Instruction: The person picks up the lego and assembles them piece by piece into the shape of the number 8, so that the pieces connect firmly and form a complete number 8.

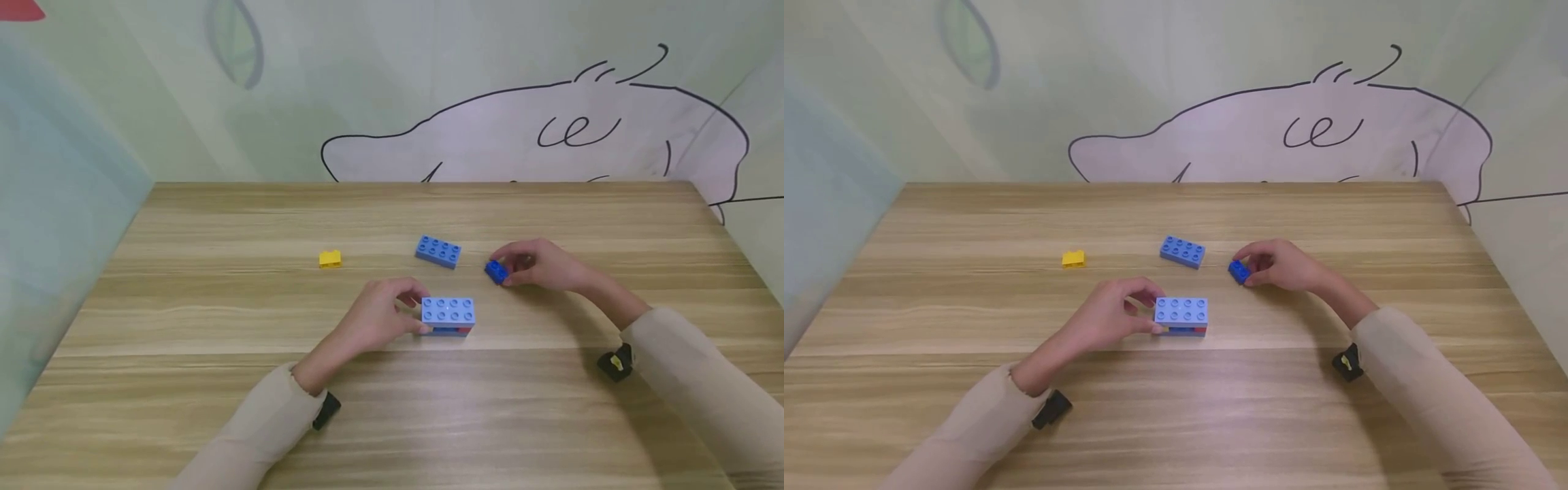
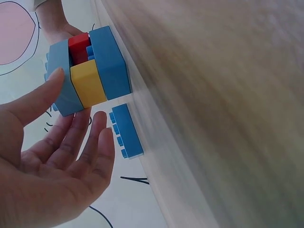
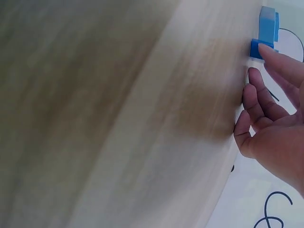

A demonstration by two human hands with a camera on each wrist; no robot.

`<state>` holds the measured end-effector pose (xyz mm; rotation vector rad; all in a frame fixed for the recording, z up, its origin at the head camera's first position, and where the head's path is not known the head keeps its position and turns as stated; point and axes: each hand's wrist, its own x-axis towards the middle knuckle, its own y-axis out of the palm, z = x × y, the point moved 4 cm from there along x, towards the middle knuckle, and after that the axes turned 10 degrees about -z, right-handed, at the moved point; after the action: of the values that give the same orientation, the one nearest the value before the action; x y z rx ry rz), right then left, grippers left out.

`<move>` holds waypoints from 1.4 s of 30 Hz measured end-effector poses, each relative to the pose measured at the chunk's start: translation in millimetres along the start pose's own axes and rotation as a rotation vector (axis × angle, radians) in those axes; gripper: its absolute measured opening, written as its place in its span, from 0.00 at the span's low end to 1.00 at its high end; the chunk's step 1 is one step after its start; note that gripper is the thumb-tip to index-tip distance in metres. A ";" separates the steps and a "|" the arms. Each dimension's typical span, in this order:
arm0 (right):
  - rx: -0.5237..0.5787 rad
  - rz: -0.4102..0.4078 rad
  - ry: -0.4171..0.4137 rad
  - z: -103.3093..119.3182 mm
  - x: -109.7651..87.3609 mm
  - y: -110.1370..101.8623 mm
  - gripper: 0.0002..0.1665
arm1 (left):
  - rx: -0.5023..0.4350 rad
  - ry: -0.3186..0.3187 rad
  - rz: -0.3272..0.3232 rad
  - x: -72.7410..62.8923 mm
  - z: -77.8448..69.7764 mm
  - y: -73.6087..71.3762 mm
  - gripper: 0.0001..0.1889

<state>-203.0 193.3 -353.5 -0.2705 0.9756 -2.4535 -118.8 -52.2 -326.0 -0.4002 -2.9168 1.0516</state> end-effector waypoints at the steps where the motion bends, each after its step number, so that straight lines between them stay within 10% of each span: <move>1: -0.003 -0.006 0.003 0.7 -0.8 0.2 0.21 | 0.001 -0.001 0.001 -0.2 0.0 0.1 0.19; 9: -0.020 -0.019 0.035 26.2 -15.3 -0.6 0.20 | 0.003 0.002 0.004 -0.6 0.3 0.3 0.19; 19: -0.021 -0.070 -0.120 76.4 -35.7 14.1 0.20 | -0.010 0.000 -0.001 -0.7 0.9 0.9 0.18; 42: 0.000 -0.146 -0.220 86.9 -43.8 30.8 0.19 | -0.012 0.001 -0.010 0.6 0.6 0.8 0.18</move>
<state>-123.6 144.5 -311.8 -0.6172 0.8886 -2.4874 -119.3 -51.8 -327.0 -0.3860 -2.9228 1.0322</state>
